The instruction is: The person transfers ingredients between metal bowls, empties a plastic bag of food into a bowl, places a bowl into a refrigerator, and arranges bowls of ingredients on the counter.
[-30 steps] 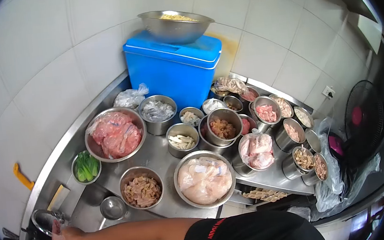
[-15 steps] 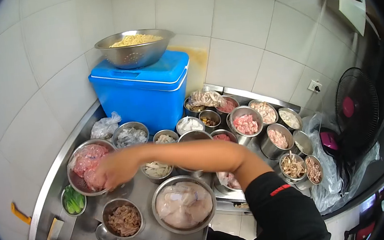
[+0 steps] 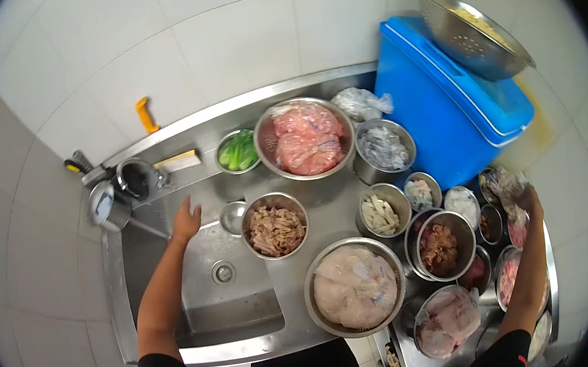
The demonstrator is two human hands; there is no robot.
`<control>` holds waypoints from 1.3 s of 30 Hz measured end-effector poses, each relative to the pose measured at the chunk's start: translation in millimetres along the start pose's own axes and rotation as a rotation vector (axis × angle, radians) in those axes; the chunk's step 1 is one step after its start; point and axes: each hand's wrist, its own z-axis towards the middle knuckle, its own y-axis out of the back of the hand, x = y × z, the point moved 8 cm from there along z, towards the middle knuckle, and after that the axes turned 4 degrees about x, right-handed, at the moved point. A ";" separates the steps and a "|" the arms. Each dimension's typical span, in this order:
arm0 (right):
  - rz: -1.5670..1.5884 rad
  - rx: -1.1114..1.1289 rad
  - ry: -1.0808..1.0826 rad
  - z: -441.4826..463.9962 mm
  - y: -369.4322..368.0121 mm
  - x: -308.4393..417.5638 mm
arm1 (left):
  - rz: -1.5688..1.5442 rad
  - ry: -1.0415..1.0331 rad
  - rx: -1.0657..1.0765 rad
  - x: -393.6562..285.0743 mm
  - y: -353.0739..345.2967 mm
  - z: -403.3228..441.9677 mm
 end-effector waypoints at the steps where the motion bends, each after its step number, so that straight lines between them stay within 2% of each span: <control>1: 0.077 -0.104 0.076 -7.3 5.4 4.0 | -0.076 -0.015 -0.074 -16.4 14.2 4.1; 2: 0.068 -0.088 0.088 -3.5 -2.1 -0.5 | -0.150 -0.028 -0.127 -28.9 21.9 3.8; 4: 0.319 -0.253 -0.044 0.8 -7.4 -26.8 | -0.233 -0.047 -0.151 -30.4 17.2 8.4; 5: 0.490 -0.126 0.014 3.9 -15.8 -26.8 | -0.319 -0.110 -0.189 -36.8 16.0 9.4; 7: 0.645 -0.077 0.085 -8.1 9.8 10.8 | -0.447 -0.046 0.146 -54.2 -5.4 -9.3; 8: 0.453 -0.081 -0.072 -22.3 27.9 28.6 | -0.387 -0.077 0.256 -71.0 -10.1 -24.4; 9: 0.534 -0.077 0.029 -6.5 15.5 14.7 | -0.467 -0.027 0.353 -74.3 -23.4 -37.4; 10: 0.389 -0.144 0.090 -18.0 36.3 40.0 | -0.487 -0.024 0.448 -79.2 -33.4 -49.8; 11: 0.346 -0.174 0.052 -19.7 39.0 41.9 | -0.633 0.083 0.509 -96.1 -38.1 -68.5; 12: 0.304 -0.202 0.013 -21.4 42.0 44.0 | -0.639 0.047 0.556 -97.9 -55.7 -71.3; 13: 0.262 -0.229 -0.028 -22.9 44.2 44.4 | -0.568 -0.079 0.457 -108.3 -60.9 -72.6; 15: 0.192 -0.261 -0.074 -14.1 39.8 42.2 | -0.661 -0.082 0.435 -109.3 -75.4 -62.7; 16: 0.157 -0.276 -0.098 -10.8 37.9 40.8 | -0.668 -0.128 0.458 -144.6 -67.3 -61.7; 18: 0.150 -0.250 -0.122 -17.4 48.5 53.9 | -0.693 -0.068 0.375 -189.5 -39.2 -81.6; 21: 0.083 -0.165 -0.125 -19.5 48.0 69.2 | -0.628 -0.142 0.386 -187.2 -40.9 -79.0; 22: 0.055 -0.085 -0.187 -16.8 44.7 70.7 | -0.667 -0.149 0.368 -158.1 -55.0 -72.3; 24: 0.043 -0.124 -0.180 8.3 29.8 56.8 | -0.728 -0.004 0.349 -126.0 -66.1 -82.5; 25: 0.012 -0.145 -0.169 15.7 25.4 49.0 | -0.728 -0.015 0.351 -122.5 -69.7 -89.5; 27: 0.117 -0.152 -0.203 11.0 35.2 44.9 | -0.923 0.094 0.359 -105.4 -80.6 -103.6; 28: 0.248 -0.262 -0.228 15.3 42.8 36.5 | -0.930 0.086 0.361 -102.9 -84.0 -104.1; 29: 0.381 -0.367 -0.253 10.2 50.9 31.4 | -0.920 0.093 0.349 -96.2 -83.4 -103.6; 30: 0.379 -0.374 -0.253 8.4 57.5 29.5 | -0.915 0.098 0.334 -90.6 -83.1 -102.0; 32: 0.564 -0.594 -0.169 -7.5 89.0 26.7 | -0.845 0.081 0.320 -81.6 -82.0 -98.6; 33: 0.562 -0.606 -0.173 -16.0 103.3 27.6 | -0.770 0.067 0.308 -85.6 -78.5 -96.7; 35: 0.972 -0.589 -0.152 -25.8 122.6 21.7 | -0.746 0.101 0.321 -98.8 -73.4 -104.4; 36: 0.942 -0.713 -0.136 -34.8 141.1 21.2 | -0.712 0.151 0.333 -102.8 -71.6 -107.5; 37: 0.909 -0.832 -0.123 -42.3 158.3 22.4 | -0.714 0.136 0.339 -95.8 -85.1 -95.9; 39: 0.994 -0.732 -0.257 -100.3 204.0 45.7 | -0.630 -0.086 0.229 -68.2 -88.3 -72.4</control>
